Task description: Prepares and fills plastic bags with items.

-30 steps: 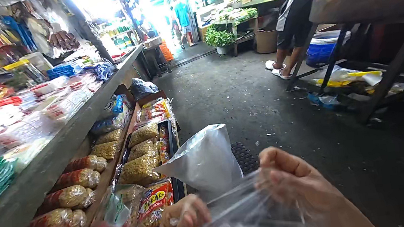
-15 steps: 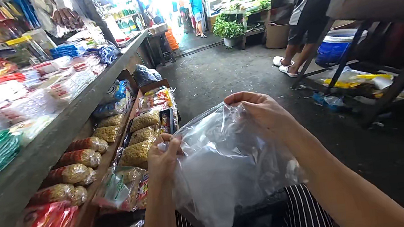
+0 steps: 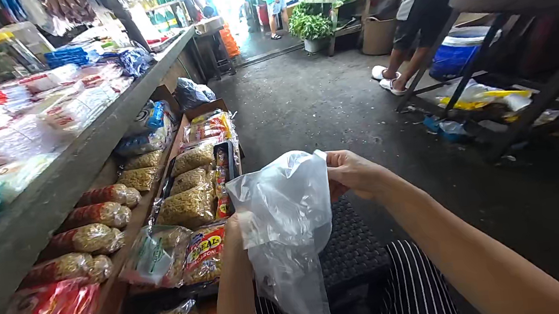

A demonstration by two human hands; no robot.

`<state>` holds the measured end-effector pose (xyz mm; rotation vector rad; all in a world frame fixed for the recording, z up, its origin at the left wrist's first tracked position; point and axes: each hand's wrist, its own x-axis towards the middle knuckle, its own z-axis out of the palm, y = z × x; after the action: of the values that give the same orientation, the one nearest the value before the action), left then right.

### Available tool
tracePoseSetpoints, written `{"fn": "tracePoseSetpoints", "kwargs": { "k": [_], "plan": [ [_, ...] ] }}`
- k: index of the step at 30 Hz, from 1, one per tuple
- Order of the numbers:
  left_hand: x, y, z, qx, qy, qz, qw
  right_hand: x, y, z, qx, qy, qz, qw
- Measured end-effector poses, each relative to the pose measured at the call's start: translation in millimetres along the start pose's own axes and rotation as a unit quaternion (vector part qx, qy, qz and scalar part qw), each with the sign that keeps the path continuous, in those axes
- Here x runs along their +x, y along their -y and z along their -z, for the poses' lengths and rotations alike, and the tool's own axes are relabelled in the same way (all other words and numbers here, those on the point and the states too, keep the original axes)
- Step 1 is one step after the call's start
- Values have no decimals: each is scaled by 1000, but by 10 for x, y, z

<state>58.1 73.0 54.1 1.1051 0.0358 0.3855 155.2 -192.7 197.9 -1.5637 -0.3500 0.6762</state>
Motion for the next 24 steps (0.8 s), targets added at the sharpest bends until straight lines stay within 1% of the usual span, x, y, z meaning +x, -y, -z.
{"fn": "tracePoseSetpoints", "kwargs": {
  "k": [1, 2, 3, 5, 6, 8, 9, 10, 11, 12, 13, 15, 17, 19, 21, 24],
  "plan": [
    [-168, -406, -479, 109, -136, 125, 977, -9, -40, 15, 1, 5, -4, 1000],
    [-258, -590, -709, 167, -171, 166, 957, -17, -83, 30, 4, 8, -5, 1000],
    [-320, -635, -784, 178, -175, 174, 953, -24, -126, 44, 10, 10, -5, 1000],
    [-332, -564, -733, 169, -165, 175, 956, -35, -193, 58, 25, 10, -6, 1000],
    [-301, -472, -626, 171, -151, 175, 958, -41, -220, 56, 30, 9, -6, 999],
    [-215, -86, -202, 193, -79, 123, 970, -56, -263, 31, 42, -2, -9, 999],
    [-184, -2, -100, 224, -58, 133, 964, -64, -275, 14, 45, -10, -15, 999],
    [-161, 4, -85, 251, -51, 157, 954, -60, -290, 10, 46, -16, -21, 999],
    [-158, -68, -160, 267, -48, 176, 946, -40, -312, 15, 44, -16, -26, 999],
    [-174, -115, -204, 254, -32, 179, 950, -12, -354, 21, 41, -13, -33, 998],
    [-203, -123, -226, 217, -12, 171, 961, 15, -419, 23, 39, -12, -43, 998],
    [-275, -212, -334, 131, 23, 191, 973, 39, -548, 19, 45, -15, -56, 997],
    [-363, -238, -420, 84, 5, 211, 974, 23, -683, 22, 75, -13, -60, 995],
    [-429, -165, -375, 42, -8, 204, 978, -5, -781, 16, 107, -5, -54, 993],
    [-513, -120, -302, 15, 10, 189, 982, -54, -829, -7, 159, -2, -41, 986],
    [-661, -237, -391, 0, 17, 168, 986, -135, -845, -7, 283, 0, 4, 959]
  ]
}}
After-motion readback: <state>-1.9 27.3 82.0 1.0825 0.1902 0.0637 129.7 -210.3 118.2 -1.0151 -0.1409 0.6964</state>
